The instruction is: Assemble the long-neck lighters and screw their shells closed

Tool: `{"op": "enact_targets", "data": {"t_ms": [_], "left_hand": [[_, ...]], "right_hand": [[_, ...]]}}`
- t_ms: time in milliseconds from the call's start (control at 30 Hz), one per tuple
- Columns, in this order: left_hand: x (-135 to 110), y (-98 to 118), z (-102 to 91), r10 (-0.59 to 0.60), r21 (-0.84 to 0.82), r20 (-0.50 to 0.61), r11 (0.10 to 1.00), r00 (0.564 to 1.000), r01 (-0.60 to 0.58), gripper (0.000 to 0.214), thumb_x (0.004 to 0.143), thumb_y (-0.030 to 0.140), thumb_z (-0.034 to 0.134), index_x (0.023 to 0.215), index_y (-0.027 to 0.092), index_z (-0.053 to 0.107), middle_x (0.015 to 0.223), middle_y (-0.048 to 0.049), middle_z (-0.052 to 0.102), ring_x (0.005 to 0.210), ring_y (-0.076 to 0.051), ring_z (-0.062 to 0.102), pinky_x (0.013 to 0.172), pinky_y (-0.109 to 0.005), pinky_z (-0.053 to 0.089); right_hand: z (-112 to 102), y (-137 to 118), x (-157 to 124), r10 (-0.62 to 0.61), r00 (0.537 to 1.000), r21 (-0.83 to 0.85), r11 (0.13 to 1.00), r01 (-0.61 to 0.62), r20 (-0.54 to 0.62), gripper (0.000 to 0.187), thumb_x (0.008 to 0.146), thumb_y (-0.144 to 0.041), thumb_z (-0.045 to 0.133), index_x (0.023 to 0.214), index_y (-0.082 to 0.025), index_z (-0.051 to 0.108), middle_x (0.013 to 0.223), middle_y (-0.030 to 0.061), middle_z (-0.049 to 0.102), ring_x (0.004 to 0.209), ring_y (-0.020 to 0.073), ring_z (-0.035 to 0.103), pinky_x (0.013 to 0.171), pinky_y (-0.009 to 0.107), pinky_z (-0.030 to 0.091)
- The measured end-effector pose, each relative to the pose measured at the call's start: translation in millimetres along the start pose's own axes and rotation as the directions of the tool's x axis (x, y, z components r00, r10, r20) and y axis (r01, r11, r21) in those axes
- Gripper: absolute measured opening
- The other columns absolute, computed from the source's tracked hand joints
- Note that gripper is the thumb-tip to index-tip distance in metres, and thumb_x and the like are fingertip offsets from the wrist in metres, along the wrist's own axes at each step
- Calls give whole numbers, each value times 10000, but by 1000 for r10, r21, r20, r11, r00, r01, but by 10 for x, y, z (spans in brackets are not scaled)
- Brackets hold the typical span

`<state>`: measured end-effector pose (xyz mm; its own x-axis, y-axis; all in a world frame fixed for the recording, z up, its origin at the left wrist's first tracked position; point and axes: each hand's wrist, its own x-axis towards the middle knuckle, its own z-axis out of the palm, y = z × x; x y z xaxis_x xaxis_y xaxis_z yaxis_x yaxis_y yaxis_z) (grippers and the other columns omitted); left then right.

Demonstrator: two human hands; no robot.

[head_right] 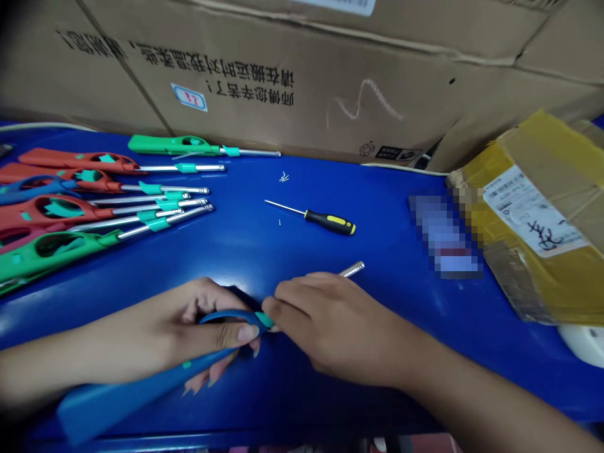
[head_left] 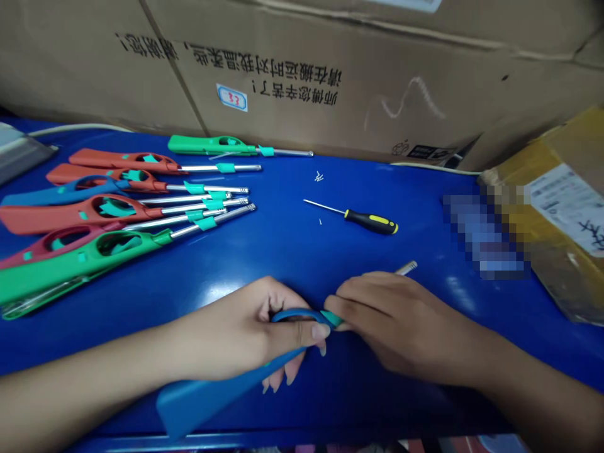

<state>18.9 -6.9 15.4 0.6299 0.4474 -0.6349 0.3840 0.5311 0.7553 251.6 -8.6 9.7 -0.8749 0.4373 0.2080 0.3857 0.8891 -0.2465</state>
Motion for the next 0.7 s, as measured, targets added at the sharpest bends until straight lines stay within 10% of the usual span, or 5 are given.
{"op": "enact_targets", "data": {"t_ms": [300, 567, 700], "left_hand": [[-172, 72, -190, 194, 360, -103, 922, 976, -145, 494, 951, 650, 493, 1084, 201, 649, 859, 6, 669, 537, -87, 521, 494, -205, 404], [-83, 254, -379, 660, 879, -278, 467, 698, -92, 404, 968, 545, 523, 1240, 258, 607, 1093, -28, 735, 915, -235, 698, 801, -317, 513], [189, 602, -551, 747, 957, -203, 287, 633, -32, 417, 982, 518, 513, 1278, 225, 516, 1088, -54, 734, 926, -264, 719, 782, -351, 534]], "right_hand": [[-199, 296, -88, 229, 968, -30, 972, -233, -98, 152, 999, -148, 504, 1086, -177, 626, 1040, 78, 690, 961, 203, 648, 848, 346, 524], [-170, 139, 40, 223, 849, -125, 940, -318, -479, 291, 934, -182, 609, 1224, -188, 607, 1228, 131, 602, 1163, 269, 549, 1001, 454, 466], [-73, 171, 55, 305, 866, -148, 909, -388, -397, 268, 944, -216, 580, 1204, -188, 637, 1258, 143, 594, 1187, 292, 534, 1010, 475, 466]]}}
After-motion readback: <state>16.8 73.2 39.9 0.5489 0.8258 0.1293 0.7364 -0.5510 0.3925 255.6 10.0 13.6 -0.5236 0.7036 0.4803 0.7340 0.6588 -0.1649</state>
